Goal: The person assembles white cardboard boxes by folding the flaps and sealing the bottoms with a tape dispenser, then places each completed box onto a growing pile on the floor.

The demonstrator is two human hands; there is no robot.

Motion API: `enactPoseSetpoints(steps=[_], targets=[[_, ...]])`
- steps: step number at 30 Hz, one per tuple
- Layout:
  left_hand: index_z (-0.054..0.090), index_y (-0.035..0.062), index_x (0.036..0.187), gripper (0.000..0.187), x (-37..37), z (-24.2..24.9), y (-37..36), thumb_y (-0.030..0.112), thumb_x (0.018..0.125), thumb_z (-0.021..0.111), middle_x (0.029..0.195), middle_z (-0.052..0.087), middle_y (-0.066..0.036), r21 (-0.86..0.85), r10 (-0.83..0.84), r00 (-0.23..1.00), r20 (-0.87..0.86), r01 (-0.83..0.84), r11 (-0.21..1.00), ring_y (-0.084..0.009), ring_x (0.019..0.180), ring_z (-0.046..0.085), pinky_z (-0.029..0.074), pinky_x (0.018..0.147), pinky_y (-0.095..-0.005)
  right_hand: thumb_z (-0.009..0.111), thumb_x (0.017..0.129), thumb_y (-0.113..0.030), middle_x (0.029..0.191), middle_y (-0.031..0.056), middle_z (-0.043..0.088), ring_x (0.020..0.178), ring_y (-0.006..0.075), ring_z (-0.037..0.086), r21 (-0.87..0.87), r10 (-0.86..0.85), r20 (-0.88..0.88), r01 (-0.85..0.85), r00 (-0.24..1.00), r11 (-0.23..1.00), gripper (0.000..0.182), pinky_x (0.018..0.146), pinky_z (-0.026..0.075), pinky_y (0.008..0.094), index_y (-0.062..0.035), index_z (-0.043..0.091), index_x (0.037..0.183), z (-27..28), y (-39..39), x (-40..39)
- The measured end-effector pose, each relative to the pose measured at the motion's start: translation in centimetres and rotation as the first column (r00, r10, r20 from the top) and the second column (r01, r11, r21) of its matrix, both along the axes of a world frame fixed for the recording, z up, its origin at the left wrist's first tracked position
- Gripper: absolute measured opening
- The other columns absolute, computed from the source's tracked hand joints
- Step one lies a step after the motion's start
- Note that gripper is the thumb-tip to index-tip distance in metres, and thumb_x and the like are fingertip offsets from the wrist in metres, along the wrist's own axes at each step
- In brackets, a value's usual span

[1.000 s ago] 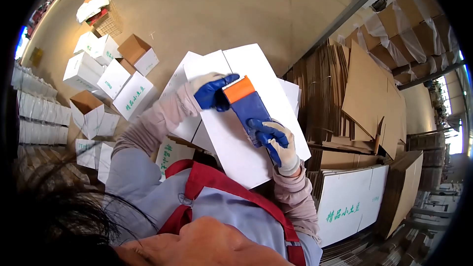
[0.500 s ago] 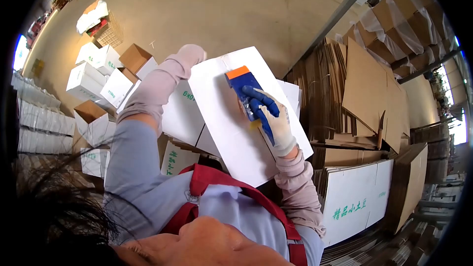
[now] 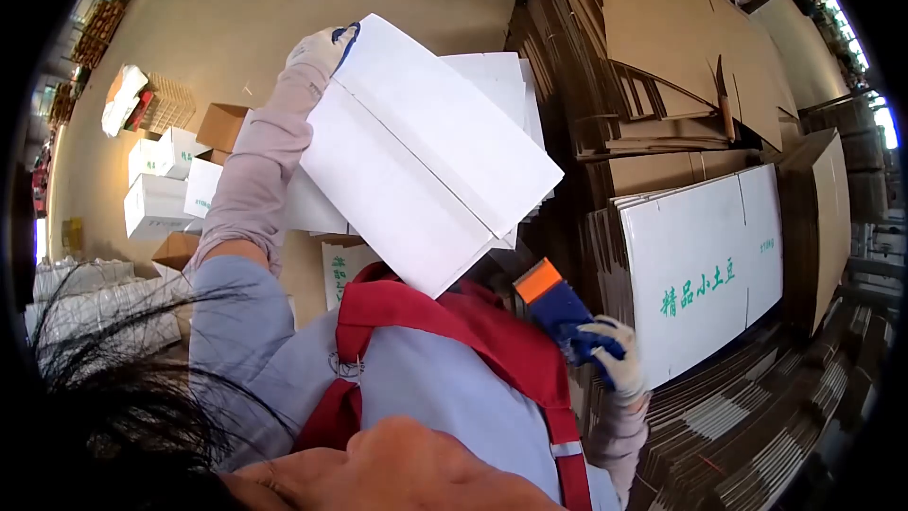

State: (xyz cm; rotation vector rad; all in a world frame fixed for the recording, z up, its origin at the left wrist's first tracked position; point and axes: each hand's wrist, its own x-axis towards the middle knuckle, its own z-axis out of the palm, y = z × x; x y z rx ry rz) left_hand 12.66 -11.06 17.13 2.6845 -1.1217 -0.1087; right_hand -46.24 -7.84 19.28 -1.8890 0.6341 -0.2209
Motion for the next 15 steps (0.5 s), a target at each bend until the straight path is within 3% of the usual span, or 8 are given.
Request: enactPoseSetpoints(steps=[1, 5, 6, 8, 10, 12, 14, 15], targets=[[0.061, 0.0152, 0.116, 0.06, -0.6, 0.7, 0.2, 0.062, 0.086, 0.039, 0.115, 0.062, -0.012, 0.016, 0.039, 0.999, -0.022, -0.038, 0.999, -0.03, 0.107, 0.057, 0.043, 0.092, -0.0407, 0.062, 0.073, -0.009, 0.097, 0.0165, 0.065, 0.091, 0.0293, 0.06, 0.19, -0.121, -0.016, 0.122, 0.993, 0.974, 0.028, 0.085, 0.045, 0.0363, 0.0016, 0.065, 0.099, 0.0, 0.7, -0.2], [0.065, 0.0144, 0.109, 0.057, 0.5, -1.6, -0.1, 0.061, 0.085, 0.041, 0.109, 0.063, -0.014, 0.005, 0.03, 0.999, -0.019, -0.03, 1.0, -0.0314, 0.103, 0.059, 0.045, 0.089, -0.0424, 0.054, 0.079, -0.001, 0.099, 0.0175, 0.064, 0.09, 0.0255, 0.061, -0.116, -0.44, 0.048, 0.443, 0.897, 0.889, 0.027, 0.087, 0.044, 0.0297, 0.0027, 0.062, 0.105, -8.0, 1.8, 5.4], [0.066, 0.0137, 0.106, 0.057, 1.8, -2.1, 0.7, 0.06, 0.085, 0.041, 0.107, 0.064, -0.015, 0.014, -0.018, 1.0, 0.015, 0.018, 1.0, -0.0323, 0.102, 0.059, 0.045, 0.088, -0.043, 0.05, 0.083, -0.003, 0.1, 0.0184, 0.064, 0.091, 0.0288, 0.062, 0.219, -0.538, 0.045, 0.517, 0.842, 0.827, 0.024, 0.086, 0.045, 0.0308, 0.0026, 0.062, 0.103, -5.1, 1.4, 7.5], [0.067, 0.0076, 0.102, 0.063, 0.1, 0.3, 4.4, 0.061, 0.086, 0.036, 0.104, 0.064, -0.018, -0.218, -0.123, 0.992, 0.034, 0.128, 0.968, -0.0343, 0.103, 0.058, 0.045, 0.088, -0.0434, 0.049, 0.083, -0.004, 0.103, 0.0169, 0.064, 0.091, 0.0274, 0.062, 0.021, -0.227, 0.181, 0.227, 0.957, 0.974, 0.025, 0.084, 0.047, 0.0321, 0.0036, 0.062, 0.104, -3.3, -0.3, 9.2], [0.064, 0.0062, 0.107, 0.064, 2.5, 2.0, 6.0, 0.06, 0.086, 0.036, 0.111, 0.061, -0.017, 0.131, 0.05, 0.997, -0.058, -0.042, 0.99, -0.0364, 0.104, 0.057, 0.045, 0.089, -0.0437, 0.049, 0.084, -0.008, 0.104, 0.0176, 0.065, 0.092, 0.0238, 0.063, -0.458, 0.131, 0.124, -0.06, 0.984, 0.887, 0.027, 0.081, 0.049, 0.0333, 0.0073, 0.061, 0.103, -2.6, -2.3, 13.3], [0.063, 0.0042, 0.107, 0.064, 5.9, 2.8, 12.4, 0.059, 0.086, 0.037, 0.11, 0.061, -0.02, 0.081, 0.259, 0.966, 0.021, -0.26, 0.962, -0.0373, 0.103, 0.058, 0.047, 0.085, -0.0454, 0.048, 0.086, -0.011, 0.101, 0.0194, 0.065, 0.09, 0.0259, 0.064, 0.191, 0.013, 0.188, -0.049, 0.982, 0.98, 0.026, 0.08, 0.049, 0.0337, 0.0077, 0.061, 0.1, -3.0, -2.1, 17.7], [0.062, 0.0057, 0.108, 0.06, 11.1, 5.9, 22.8, 0.057, 0.085, 0.04, 0.107, 0.062, -0.019, -0.141, 0.357, 0.902, 0.243, -0.331, 0.933, -0.0368, 0.1, 0.059, 0.047, 0.083, -0.0451, 0.049, 0.089, -0.017, 0.105, 0.0167, 0.064, 0.096, 0.0226, 0.062, -0.242, 0.36, 0.263, -0.3, 0.895, 0.923, 0.029, 0.085, 0.048, 0.0336, 0.0055, 0.063, 0.102, -3.4, -0.8, 25.8], [0.062, 0.0065, 0.109, 0.059, 13.7, 8.5, 28.8, 0.056, 0.085, 0.041, 0.106, 0.063, -0.018, -0.198, 0.437, 0.811, 0.388, -0.389, 0.899, -0.0365, 0.098, 0.06, 0.048, 0.082, -0.0449, 0.052, 0.087, -0.017, 0.107, 0.0172, 0.063, 0.097, 0.0224, 0.061, 0.278, 0.295, 0.443, -0.443, 0.846, 0.852, 0.031, 0.086, 0.047, 0.032, 0.006, 0.063, 0.104, -2.1, 0.8, 29.8]])
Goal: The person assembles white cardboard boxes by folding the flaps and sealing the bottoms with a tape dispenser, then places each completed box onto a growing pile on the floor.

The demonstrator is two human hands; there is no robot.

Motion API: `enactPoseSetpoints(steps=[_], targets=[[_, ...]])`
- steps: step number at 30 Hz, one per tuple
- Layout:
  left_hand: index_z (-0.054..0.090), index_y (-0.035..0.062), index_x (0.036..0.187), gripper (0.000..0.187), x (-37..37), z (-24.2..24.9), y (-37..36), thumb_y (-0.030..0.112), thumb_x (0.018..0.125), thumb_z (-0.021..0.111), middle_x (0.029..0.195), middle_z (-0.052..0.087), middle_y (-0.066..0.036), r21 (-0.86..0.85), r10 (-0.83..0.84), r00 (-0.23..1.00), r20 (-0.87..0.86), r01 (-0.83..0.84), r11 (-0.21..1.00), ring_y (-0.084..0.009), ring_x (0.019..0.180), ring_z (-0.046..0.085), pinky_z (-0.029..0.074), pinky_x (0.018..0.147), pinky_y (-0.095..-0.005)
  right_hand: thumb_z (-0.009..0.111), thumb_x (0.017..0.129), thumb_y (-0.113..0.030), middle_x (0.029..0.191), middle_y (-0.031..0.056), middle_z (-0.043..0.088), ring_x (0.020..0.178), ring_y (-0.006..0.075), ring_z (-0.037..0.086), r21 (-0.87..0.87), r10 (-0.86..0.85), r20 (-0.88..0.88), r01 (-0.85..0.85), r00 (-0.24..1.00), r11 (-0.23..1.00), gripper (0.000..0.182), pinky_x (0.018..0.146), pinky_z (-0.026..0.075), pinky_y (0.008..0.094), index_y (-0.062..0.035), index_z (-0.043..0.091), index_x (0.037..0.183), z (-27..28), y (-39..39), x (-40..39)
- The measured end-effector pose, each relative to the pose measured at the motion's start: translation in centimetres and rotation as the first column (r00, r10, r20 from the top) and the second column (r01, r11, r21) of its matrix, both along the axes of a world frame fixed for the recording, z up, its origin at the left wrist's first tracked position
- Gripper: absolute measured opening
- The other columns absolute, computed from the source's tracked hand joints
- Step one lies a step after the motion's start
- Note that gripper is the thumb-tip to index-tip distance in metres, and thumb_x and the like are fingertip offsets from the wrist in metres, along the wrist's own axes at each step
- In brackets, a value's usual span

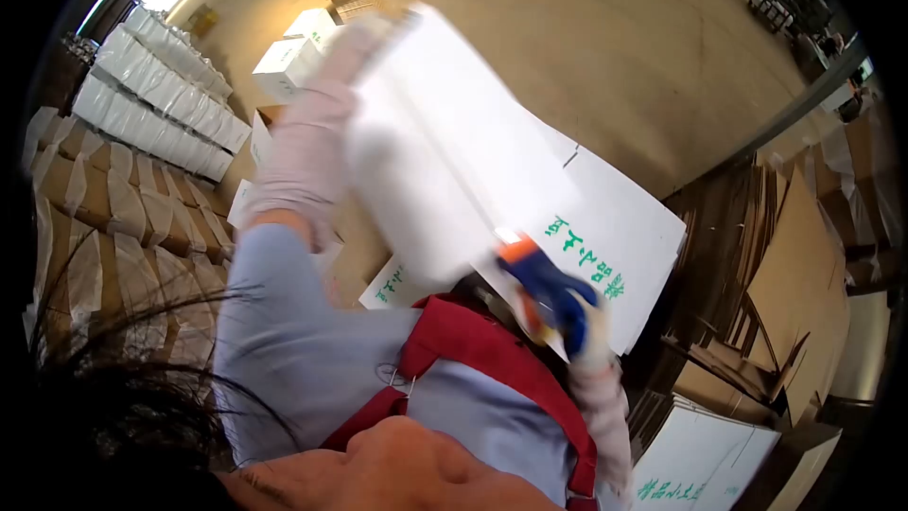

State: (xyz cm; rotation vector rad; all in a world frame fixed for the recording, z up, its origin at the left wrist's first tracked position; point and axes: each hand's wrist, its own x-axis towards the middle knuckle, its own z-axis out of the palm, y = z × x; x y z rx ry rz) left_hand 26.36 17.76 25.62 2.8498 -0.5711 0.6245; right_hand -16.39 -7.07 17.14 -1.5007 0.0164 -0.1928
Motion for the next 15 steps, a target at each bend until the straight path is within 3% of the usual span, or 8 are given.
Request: enactPoseSetpoints(steps=[2, 3, 4, 6, 9, 11, 13, 15], targets=[[0.061, 0.008, 0.11, 0.055, 3.2, 8.0, 9.5, 0.054, 0.084, 0.044, 0.103, 0.064, -0.017, -0.002, 0.237, 0.925, 0.299, -0.247, 0.969, -0.036, 0.095, 0.061, 0.048, 0.08, -0.0446, 0.057, 0.081, -0.005, 0.103, 0.0148, 0.064, 0.088, 0.0165, 0.061, 0.445, 0.191, -0.094, -0.13, 0.977, 0.886, 0.027, 0.079, 0.048, 0.0276, 0.008, 0.06, 0.105, 1.7, 3.7, 6.3], [0.06, 0.0088, 0.111, 0.054, 4.0, 12.9, 12.3, 0.053, 0.084, 0.045, 0.102, 0.065, -0.016, -0.074, 0.399, 0.826, 0.398, -0.405, 0.911, -0.0358, 0.093, 0.062, 0.048, 0.079, -0.0444, 0.055, 0.081, -0.006, 0.102, 0.0162, 0.064, 0.089, 0.0169, 0.06, -0.232, 0.274, 0.415, -0.19, 0.868, 0.954, 0.03, 0.077, 0.048, 0.0283, 0.0031, 0.061, 0.109, 1.2, 4.0, 8.9], [0.06, 0.0095, 0.112, 0.053, 2.1, 16.8, 10.9, 0.052, 0.084, 0.046, 0.1, 0.065, -0.016, -0.164, 0.492, 0.737, 0.463, -0.474, 0.865, -0.0355, 0.092, 0.063, 0.048, 0.079, -0.0443, 0.055, 0.079, -0.003, 0.102, 0.0159, 0.064, 0.086, 0.0193, 0.062, 0.095, 0.357, 0.032, -0.359, 0.933, 0.929, 0.032, 0.074, 0.049, 0.0293, -0.0025, 0.063, 0.11, 1.6, 4.2, 9.0], [0.061, 0.0101, 0.11, 0.041, 0.9, 16.9, 8.7, 0.041, 0.083, 0.06, 0.091, 0.067, -0.015, -0.055, 0.083, 0.585, 0.806, -0.067, 0.996, -0.0279, 0.08, 0.066, 0.051, 0.069, -0.0396, 0.052, 0.082, -0.007, 0.098, 0.0145, 0.065, 0.078, 0.023, 0.063, -0.181, 0.326, 0.146, -0.298, 0.934, 0.937, 0.029, 0.071, 0.05, 0.0307, -0.0039, 0.063, 0.109, 1.0, 3.9, 9.4], [0.059, 0.0056, 0.113, 0.041, 4.7, 1.7, -0.6, 0.03, 0.082, 0.068, 0.092, 0.066, -0.011, -0.685, -0.533, 0.797, 0.284, 0.558, 0.469, -0.0192, 0.085, 0.064, 0.051, 0.071, -0.0307, 0.052, 0.082, -0.01, 0.096, 0.0141, 0.066, 0.076, 0.0245, 0.064, -0.223, 0.141, -0.063, -0.152, 0.988, 0.963, 0.028, 0.072, 0.05, 0.0319, -0.0042, 0.063, 0.107, -4.4, 1.5, 6.7], [0.057, 0.0115, 0.114, 0.035, -3.8, -3.5, -9.0, 0.023, 0.082, 0.065, 0.107, 0.061, -0.013, -0.298, -0.426, 0.878, -0.22, 0.355, 0.886, -0.0274, 0.094, 0.061, 0.051, 0.07, -0.0331, 0.052, 0.083, -0.011, 0.094, 0.0144, 0.066, 0.079, 0.0269, 0.064, -0.282, -0.032, -0.307, -0.058, 0.951, 0.958, 0.027, 0.075, 0.05, 0.033, -0.0064, 0.064, 0.107, -7.5, 0.5, 2.7], [0.055, 0.008, 0.118, 0.049, -3.7, -17.9, -16.6, 0.042, 0.083, 0.06, 0.111, 0.059, -0.017, -0.46, -0.671, 0.574, -0.469, 0.49, 0.741, -0.0328, 0.105, 0.055, 0.047, 0.086, -0.0369, 0.053, 0.083, -0.009, 0.095, 0.0141, 0.065, 0.084, 0.026, 0.063, -0.396, -0.179, -0.301, 0.048, 0.937, 0.917, 0.029, 0.078, 0.049, 0.0318, -0.0079, 0.063, 0.11, -10.1, 0.6, -2.2], [0.034, 0.0117, 0.139, 0.074, -8.7, -20.8, -23.9, 0.052, 0.081, 0.058, 0.145, 0.031, -0.015, 0.122, -0.597, 0.569, -0.565, 0.774, 0.621, -0.0284, 0.133, 0.031, 0.029, 0.107, -0.041, 0.054, 0.082, -0.006, 0.098, 0.0134, 0.065, 0.086, 0.0241, 0.063, -0.425, -0.258, -0.386, 0.077, 0.885, 0.902, 0.03, 0.08, 0.048, 0.0313, -0.0083, 0.062, 0.111, -10.4, 1.8, -6.5]])
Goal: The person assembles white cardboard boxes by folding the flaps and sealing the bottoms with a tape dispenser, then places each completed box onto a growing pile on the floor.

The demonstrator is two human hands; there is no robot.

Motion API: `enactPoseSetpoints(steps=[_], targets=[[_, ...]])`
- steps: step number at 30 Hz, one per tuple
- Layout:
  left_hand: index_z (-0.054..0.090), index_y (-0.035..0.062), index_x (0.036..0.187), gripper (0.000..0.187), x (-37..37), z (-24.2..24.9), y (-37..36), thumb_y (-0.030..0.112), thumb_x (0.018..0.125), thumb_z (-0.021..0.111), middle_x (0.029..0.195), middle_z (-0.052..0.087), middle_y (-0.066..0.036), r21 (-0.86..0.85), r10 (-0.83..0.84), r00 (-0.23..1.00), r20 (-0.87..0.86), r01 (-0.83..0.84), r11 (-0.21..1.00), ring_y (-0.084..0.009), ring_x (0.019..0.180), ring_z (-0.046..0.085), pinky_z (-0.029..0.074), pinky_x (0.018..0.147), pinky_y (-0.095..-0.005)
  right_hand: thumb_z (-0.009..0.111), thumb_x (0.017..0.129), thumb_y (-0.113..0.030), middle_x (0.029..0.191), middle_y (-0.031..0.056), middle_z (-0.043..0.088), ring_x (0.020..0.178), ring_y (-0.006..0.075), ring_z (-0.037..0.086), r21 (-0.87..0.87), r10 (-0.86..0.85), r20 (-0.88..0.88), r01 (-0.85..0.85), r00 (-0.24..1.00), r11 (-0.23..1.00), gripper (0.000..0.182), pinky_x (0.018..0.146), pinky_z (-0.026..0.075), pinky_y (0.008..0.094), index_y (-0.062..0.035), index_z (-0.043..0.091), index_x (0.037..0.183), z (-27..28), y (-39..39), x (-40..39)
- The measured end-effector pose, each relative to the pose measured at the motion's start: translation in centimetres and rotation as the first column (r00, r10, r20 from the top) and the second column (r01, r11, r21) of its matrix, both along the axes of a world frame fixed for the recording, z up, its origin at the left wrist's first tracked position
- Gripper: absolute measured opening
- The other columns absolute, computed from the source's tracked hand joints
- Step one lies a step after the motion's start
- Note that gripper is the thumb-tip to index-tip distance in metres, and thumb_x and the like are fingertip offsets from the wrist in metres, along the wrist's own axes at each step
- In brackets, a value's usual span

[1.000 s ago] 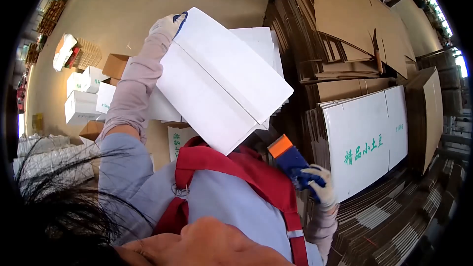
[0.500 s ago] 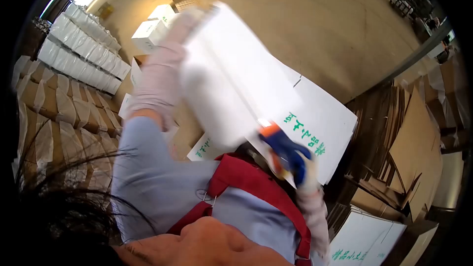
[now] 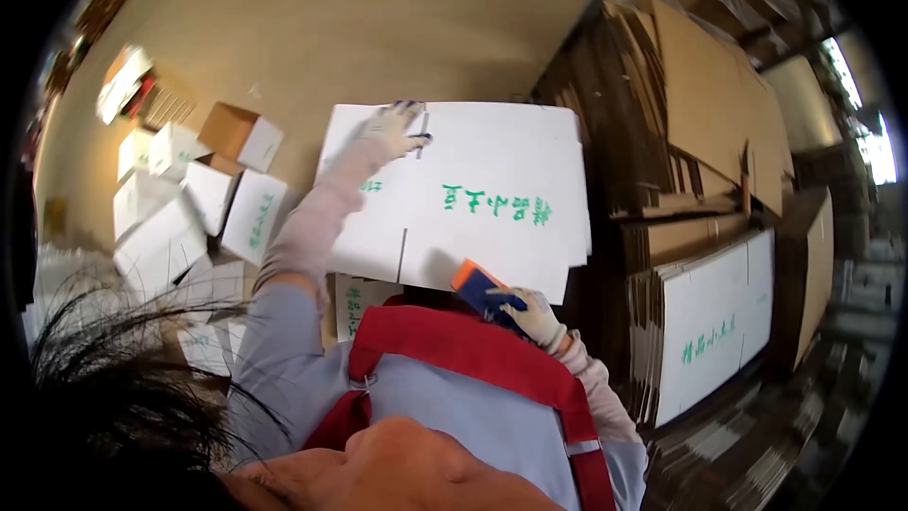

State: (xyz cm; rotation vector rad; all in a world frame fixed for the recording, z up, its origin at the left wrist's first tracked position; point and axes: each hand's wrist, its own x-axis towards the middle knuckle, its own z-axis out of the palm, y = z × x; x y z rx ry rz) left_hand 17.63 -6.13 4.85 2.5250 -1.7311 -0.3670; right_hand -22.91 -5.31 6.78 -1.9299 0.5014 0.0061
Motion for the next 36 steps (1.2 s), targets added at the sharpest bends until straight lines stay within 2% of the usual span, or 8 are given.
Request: enactPoseSetpoints(steps=[4, 11, 16, 18, 23, 28, 31, 36], targets=[[0.029, 0.0156, 0.14, 0.087, -4.6, -5.2, -8.2, 0.054, 0.071, 0.065, 0.147, 0.027, -0.011, 0.145, -0.061, 0.996, 0.058, 0.052, 0.988, -0.0279, 0.135, 0.027, 0.025, 0.108, -0.0441, 0.055, 0.079, 0.008, 0.11, 0.0099, 0.062, 0.101, 0.0167, 0.058, 0.596, -0.311, -0.226, 0.384, 0.923, 0.706, 0.04, 0.09, 0.044, 0.0295, -0.0075, 0.06, 0.116, 2.4, 4.3, -4.8], [0.059, 0.0102, 0.113, 0.061, -2.8, -7.8, -10.0, 0.038, 0.062, 0.077, 0.115, 0.06, -0.013, 0.323, -0.147, 0.984, -0.098, 0.171, 0.931, -0.0275, 0.107, 0.057, 0.044, 0.094, -0.0367, 0.053, 0.079, -0.001, 0.11, 0.0117, 0.063, 0.098, 0.0177, 0.059, 0.408, -0.702, -0.054, 0.657, 0.711, 0.634, 0.033, 0.092, 0.043, 0.0294, 0.0029, 0.06, 0.111, 2.9, 4.9, -9.4], [0.062, 0.007, 0.109, 0.062, -2.7, 3.4, -7.5, 0.037, 0.058, 0.079, 0.108, 0.063, -0.014, 0.28, -0.141, 0.977, -0.162, 0.183, 0.943, -0.029, 0.101, 0.059, 0.048, 0.086, -0.0353, 0.053, 0.082, -0.009, 0.107, 0.0136, 0.064, 0.097, 0.0209, 0.06, -0.006, -0.703, 0.372, 0.759, 0.607, 0.651, 0.034, 0.09, 0.045, 0.0327, 0.0044, 0.059, 0.113, 8.7, -2.4, -15.2], [0.061, 0.0055, 0.111, 0.063, -4.2, 8.5, -6.7, 0.036, 0.058, 0.078, 0.105, 0.064, -0.015, 0.33, -0.319, 0.894, -0.315, 0.418, 0.846, -0.0291, 0.098, 0.061, 0.049, 0.084, -0.036, 0.052, 0.083, -0.01, 0.108, 0.0141, 0.063, 0.099, 0.0217, 0.059, 0.251, -0.783, 0.488, 0.796, 0.387, 0.55, 0.034, 0.089, 0.045, 0.0323, 0.0054, 0.059, 0.113, 10.2, -5.9, -17.7], [0.067, 0.006, 0.094, 0.035, -15.7, 28.4, 0.4, 0.021, 0.063, 0.074, 0.105, 0.062, -0.014, 0.38, -0.543, 0.83, -0.123, 0.545, 0.747, -0.0323, 0.088, 0.061, 0.049, 0.076, -0.0382, 0.05, 0.087, -0.01, 0.107, 0.0131, 0.063, 0.09, 0.0173, 0.062, 0.055, -0.498, 0.646, 0.615, 0.579, 0.787, 0.033, 0.079, 0.049, 0.0272, 0.0079, 0.058, 0.113, 23.7, -12.4, -12.5], [0.069, 0.0117, 0.08, 0.017, -16.6, 25.8, 2.7, 0.017, 0.063, 0.071, 0.129, 0.051, -0.01, 0.081, -0.757, 0.624, 0.193, 0.759, 0.646, -0.0288, 0.119, 0.046, 0.031, 0.102, -0.0479, 0.056, 0.088, -0.018, 0.087, 0.0065, 0.068, 0.072, 0.0093, 0.062, -0.201, -0.235, 0.46, 0.358, 0.856, 0.912, 0.026, 0.063, 0.05, 0.0264, -0.0018, 0.065, 0.107, 22.7, -17.6, -0.3], [0.07, 0.0161, 0.079, 0.012, -15.3, 22.7, 1.8, 0.017, 0.067, 0.066, 0.133, 0.047, -0.011, 0.093, -0.631, 0.644, 0.433, 0.664, 0.742, -0.0293, 0.124, 0.041, 0.023, 0.107, -0.0542, 0.052, 0.082, -0.056, 0.081, 0.0103, 0.068, 0.077, 0.0241, 0.066, -0.761, -0.091, 0.042, 0.091, 0.995, 0.642, 0.053, 0.071, 0.051, 0.0341, -0.0073, 0.068, 0.095, 23.0, -15.4, 10.7], [0.065, 0.0153, 0.083, 0.029, -18.8, 20.9, 2.4, 0.027, 0.058, 0.075, 0.085, 0.061, -0.004, -0.214, -0.558, 0.722, 0.409, 0.67, 0.71, -0.0231, 0.09, 0.057, 0.042, 0.083, -0.038, 0.052, 0.083, -0.052, 0.095, 0.0133, 0.067, 0.095, 0.0283, 0.063, -0.821, -0.156, -0.241, -0.116, 0.958, 0.559, 0.048, 0.08, 0.049, 0.0383, -0.0088, 0.069, 0.093, 21.7, -13.4, 19.9]])
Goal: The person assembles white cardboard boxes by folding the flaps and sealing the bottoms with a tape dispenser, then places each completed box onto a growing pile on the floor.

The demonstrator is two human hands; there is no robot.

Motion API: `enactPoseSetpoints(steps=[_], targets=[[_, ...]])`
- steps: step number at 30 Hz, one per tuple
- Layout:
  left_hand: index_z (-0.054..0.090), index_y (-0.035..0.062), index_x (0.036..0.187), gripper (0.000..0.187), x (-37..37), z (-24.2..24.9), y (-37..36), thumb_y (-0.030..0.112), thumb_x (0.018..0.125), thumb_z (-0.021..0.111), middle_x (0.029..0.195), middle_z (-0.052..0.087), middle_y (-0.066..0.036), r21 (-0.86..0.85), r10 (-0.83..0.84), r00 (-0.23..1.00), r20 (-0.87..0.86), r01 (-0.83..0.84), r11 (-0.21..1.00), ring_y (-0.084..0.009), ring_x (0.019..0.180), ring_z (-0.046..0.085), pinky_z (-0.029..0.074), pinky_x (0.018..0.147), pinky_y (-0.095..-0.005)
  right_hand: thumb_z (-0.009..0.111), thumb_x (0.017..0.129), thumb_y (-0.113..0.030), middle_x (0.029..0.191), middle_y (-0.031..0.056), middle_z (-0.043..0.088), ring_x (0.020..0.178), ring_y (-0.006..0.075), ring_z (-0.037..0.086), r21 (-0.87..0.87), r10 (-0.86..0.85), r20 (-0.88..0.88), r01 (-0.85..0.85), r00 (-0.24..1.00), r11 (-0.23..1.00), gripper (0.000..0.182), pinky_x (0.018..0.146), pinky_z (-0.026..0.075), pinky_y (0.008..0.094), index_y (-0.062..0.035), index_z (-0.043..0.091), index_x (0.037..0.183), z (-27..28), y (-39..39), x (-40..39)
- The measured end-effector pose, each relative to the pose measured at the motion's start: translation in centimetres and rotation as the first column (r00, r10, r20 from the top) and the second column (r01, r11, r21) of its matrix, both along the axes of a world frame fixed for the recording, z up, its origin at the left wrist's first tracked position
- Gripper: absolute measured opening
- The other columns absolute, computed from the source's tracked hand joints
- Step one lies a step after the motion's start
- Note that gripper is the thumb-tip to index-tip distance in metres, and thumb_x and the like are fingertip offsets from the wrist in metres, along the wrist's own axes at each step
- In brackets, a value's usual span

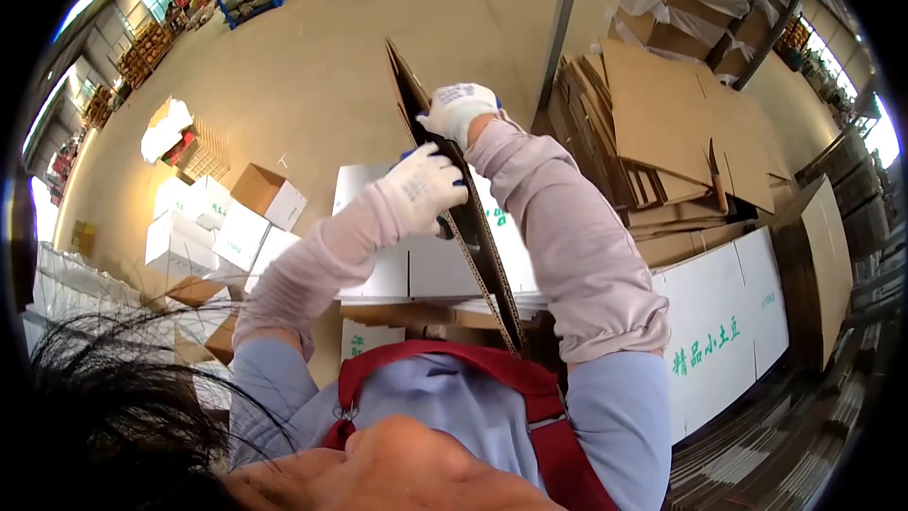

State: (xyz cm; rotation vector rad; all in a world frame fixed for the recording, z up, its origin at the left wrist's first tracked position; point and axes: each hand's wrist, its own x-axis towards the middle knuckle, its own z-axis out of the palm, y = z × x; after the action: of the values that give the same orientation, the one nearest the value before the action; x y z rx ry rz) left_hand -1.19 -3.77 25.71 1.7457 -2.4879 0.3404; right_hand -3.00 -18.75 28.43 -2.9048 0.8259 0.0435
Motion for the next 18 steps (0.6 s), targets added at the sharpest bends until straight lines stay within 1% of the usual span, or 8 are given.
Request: enactPoseSetpoints(steps=[2, 4, 6, 8, 9, 10, 12, 18], targets=[[0.065, 0.0141, 0.08, 0.031, 1.5, 0.6, 1.1, 0.028, 0.055, 0.077, 0.076, 0.06, -0.004, 0.133, 0.032, 0.99, -0.139, -0.014, 0.991, -0.0236, 0.083, 0.059, 0.043, 0.079, -0.0352, 0.054, 0.082, -0.048, 0.098, 0.0124, 0.067, 0.095, 0.0296, 0.062, 0.072, 0.089, 0.074, -0.094, 0.993, 0.993, 0.043, 0.082, 0.048, 0.0374, -0.0096, 0.069, 0.095, -0.8, -3.3, -1.4], [0.066, 0.0129, 0.078, 0.033, 3.2, 2.6, 3.9, 0.031, 0.053, 0.079, 0.071, 0.06, -0.005, -0.029, -0.123, 0.965, -0.231, 0.12, 0.992, -0.0242, 0.074, 0.059, 0.044, 0.074, -0.0346, 0.054, 0.082, -0.046, 0.105, 0.0114, 0.064, 0.097, 0.0288, 0.061, -0.001, 0.056, 0.147, -0.057, 0.987, 0.998, 0.042, 0.083, 0.047, 0.0375, -0.0105, 0.066, 0.101, -0.2, -5.0, -5.8], [0.069, 0.0117, 0.083, 0.035, 6.2, 4.5, 6.1, 0.031, 0.055, 0.081, 0.074, 0.064, -0.005, 0.186, 0.041, 0.956, -0.291, 0.014, 0.982, -0.0237, 0.074, 0.062, 0.048, 0.073, -0.0339, 0.054, 0.083, -0.047, 0.093, 0.0105, 0.066, 0.088, 0.0273, 0.063, -0.074, 0.055, 0.112, -0.047, 0.992, 0.996, 0.039, 0.077, 0.047, 0.0392, -0.0191, 0.058, 0.11, 1.4, -6.1, -11.4], [0.071, 0.0098, 0.087, 0.033, 9.8, 4.4, 6.8, 0.026, 0.061, 0.081, 0.084, 0.068, -0.005, 0.518, 0.406, 0.849, -0.338, -0.192, 0.834, -0.0204, 0.082, 0.065, 0.051, 0.075, -0.0309, 0.055, 0.083, -0.045, 0.072, 0.0091, 0.066, 0.074, 0.0269, 0.064, 0.233, -0.011, -0.003, 0.012, 1.0, 0.972, 0.036, 0.071, 0.049, 0.0388, -0.0199, 0.059, 0.108, 2.1, -6.2, -15.6], [0.066, 0.0067, 0.105, 0.045, 9.9, 5.3, 5.8, 0.02, 0.065, 0.08, 0.098, 0.068, -0.008, 0.806, 0.676, 0.72, -0.158, -0.302, 0.51, -0.0181, 0.093, 0.064, 0.052, 0.08, -0.0292, 0.055, 0.083, -0.045, 0.075, 0.0097, 0.066, 0.076, 0.027, 0.064, 0.079, 0.044, -0.03, -0.041, 0.999, 0.996, 0.036, 0.072, 0.049, 0.0383, -0.0181, 0.061, 0.106, 0.3, -6.1, -16.3], [0.066, 0.0067, 0.105, 0.045, 9.7, 4.9, 4.9, 0.02, 0.065, 0.08, 0.098, 0.068, -0.008, 0.809, 0.677, 0.719, -0.155, -0.301, 0.505, -0.0181, 0.093, 0.064, 0.052, 0.08, -0.0292, 0.054, 0.083, -0.044, 0.078, 0.0104, 0.067, 0.078, 0.0272, 0.064, -0.077, 0.095, -0.061, -0.099, 0.994, 0.992, 0.037, 0.072, 0.049, 0.0379, -0.0164, 0.063, 0.104, -1.3, -5.8, -16.8], [0.056, 0.0047, 0.121, 0.06, 8.9, 4.1, 2.5, 0.019, 0.068, 0.078, 0.107, 0.065, -0.012, 0.703, 0.581, 0.396, -0.712, 0.391, 0.594, -0.0185, 0.096, 0.063, 0.051, 0.083, -0.0292, 0.055, 0.082, -0.045, 0.084, 0.0104, 0.067, 0.082, 0.0276, 0.064, -0.079, 0.132, 0.084, -0.126, 0.988, 0.989, 0.039, 0.075, 0.049, 0.0372, -0.0134, 0.066, 0.101, -1.2, -3.7, -17.3], [0.051, 0.0022, 0.124, 0.063, -11.2, 3.7, -1.1, 0.044, 0.078, 0.065, 0.096, 0.066, -0.02, 0.624, 0.318, 0.872, -0.371, -0.02, 0.781, -0.0302, 0.088, 0.065, 0.049, 0.081, -0.0374, 0.056, 0.082, -0.043, 0.087, 0.0119, 0.067, 0.086, 0.0288, 0.063, -0.023, 0.127, 0.034, -0.126, 0.991, 0.992, 0.039, 0.077, 0.048, 0.0384, -0.0107, 0.065, 0.102, -0.7, -3.4, -16.8]])
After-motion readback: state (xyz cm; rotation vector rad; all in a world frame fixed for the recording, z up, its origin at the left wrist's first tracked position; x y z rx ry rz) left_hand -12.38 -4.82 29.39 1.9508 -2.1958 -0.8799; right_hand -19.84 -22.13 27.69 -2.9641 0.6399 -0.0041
